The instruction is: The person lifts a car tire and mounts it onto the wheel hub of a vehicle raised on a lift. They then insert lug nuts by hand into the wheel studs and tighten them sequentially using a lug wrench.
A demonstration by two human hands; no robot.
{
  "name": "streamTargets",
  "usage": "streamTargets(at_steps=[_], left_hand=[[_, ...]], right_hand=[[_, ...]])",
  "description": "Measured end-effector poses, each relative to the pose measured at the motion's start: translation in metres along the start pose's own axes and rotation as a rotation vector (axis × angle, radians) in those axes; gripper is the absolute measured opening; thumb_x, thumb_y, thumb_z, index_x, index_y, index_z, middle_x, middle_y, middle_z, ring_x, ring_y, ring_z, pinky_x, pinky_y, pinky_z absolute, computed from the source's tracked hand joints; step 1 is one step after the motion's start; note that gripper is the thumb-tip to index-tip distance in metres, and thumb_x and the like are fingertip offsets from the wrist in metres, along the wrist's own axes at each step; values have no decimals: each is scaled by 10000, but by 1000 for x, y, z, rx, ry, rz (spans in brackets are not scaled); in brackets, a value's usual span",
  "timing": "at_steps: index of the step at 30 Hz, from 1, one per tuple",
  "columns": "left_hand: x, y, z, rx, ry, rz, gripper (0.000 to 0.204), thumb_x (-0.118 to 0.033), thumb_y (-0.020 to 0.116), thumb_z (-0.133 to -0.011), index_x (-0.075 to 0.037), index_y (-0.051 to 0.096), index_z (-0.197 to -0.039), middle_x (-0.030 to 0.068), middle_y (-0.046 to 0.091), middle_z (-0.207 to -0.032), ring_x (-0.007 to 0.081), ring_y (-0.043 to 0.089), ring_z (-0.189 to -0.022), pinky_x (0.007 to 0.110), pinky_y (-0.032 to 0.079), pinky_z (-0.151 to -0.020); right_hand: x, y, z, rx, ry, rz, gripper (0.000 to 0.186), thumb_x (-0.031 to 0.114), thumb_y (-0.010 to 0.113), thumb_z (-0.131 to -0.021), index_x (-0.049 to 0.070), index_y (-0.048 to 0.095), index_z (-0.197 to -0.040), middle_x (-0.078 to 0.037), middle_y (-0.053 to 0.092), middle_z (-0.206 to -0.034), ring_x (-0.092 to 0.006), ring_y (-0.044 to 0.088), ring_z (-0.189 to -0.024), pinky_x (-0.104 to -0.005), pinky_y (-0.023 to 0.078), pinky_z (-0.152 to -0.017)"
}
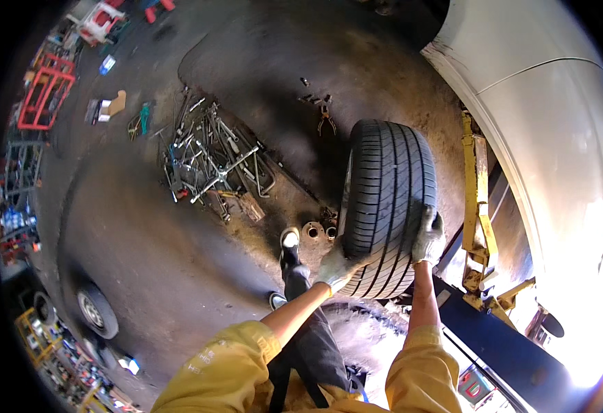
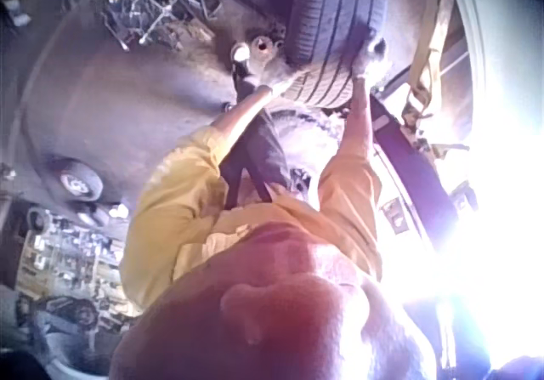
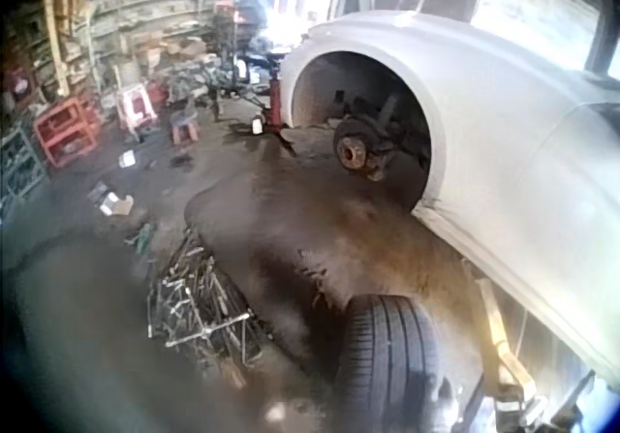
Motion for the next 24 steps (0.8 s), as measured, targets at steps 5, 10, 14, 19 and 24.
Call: streamTargets(at_steps=[5, 10, 14, 19, 24], left_hand=[[-5, -80, -26, 9, -27, 196, 879, -408, 871, -803, 17, 465, -1457, 184, 681, -1290, 305, 674, -1142, 362, 546, -976], [12, -152, -51, 119, -504, 657, 503, -322, 819, -886, -128, 590, -1290, -38, 543, -699, 82, 452, -467, 263, 373, -406], [3, -190, -87, 159, -676, 823, 336, -367, 776, -931, -186, 548, -1098, -39, 499, -654, 94, 430, -438, 262, 348, -397], [-28, -246, -149, 230, -777, 878, 297, -388, 732, -963, -228, 535, -1116, -33, 485, -652, 106, 407, -422, 261, 347, -394], [-52, -359, -260, 117, -856, 920, 272, -464, 675, -984, -224, 581, -1068, -60, 501, -737, 110, 452, -497, 247, 406, -426]], right_hand=[[97, 33, 16, 0, 4, 116, 789, 637, 551, -965, -21, 562, -1400, -264, 701, -1186, -390, 720, -1019, -451, 596, -871], [181, 82, 11, 86, -104, 132, 802, 606, 626, -930, -56, 536, -1374, -275, 679, -1192, -420, 693, -1014, -472, 575, -865], [256, 115, -35, 200, -207, 190, 820, 594, 632, -930, -93, 516, -1361, -298, 675, -1154, -426, 691, -995, -479, 569, -862], [315, 166, -115, 369, -335, 201, 704, 546, 629, -952, -48, 569, -1325, -261, 684, -1205, -425, 687, -1027, -475, 540, -908], [272, 171, -181, 665, 419, -168, 598, 553, 607, -988, -10, 731, -1149, -179, 766, -975, -211, 719, -898, -339, 546, -831]])
Point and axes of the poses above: each hand's wrist, its own z-axis away from the middle knuckle, its own y-axis out of the palm, x = y × z, the point moved 2 cm from there along -z, towards the middle knuckle
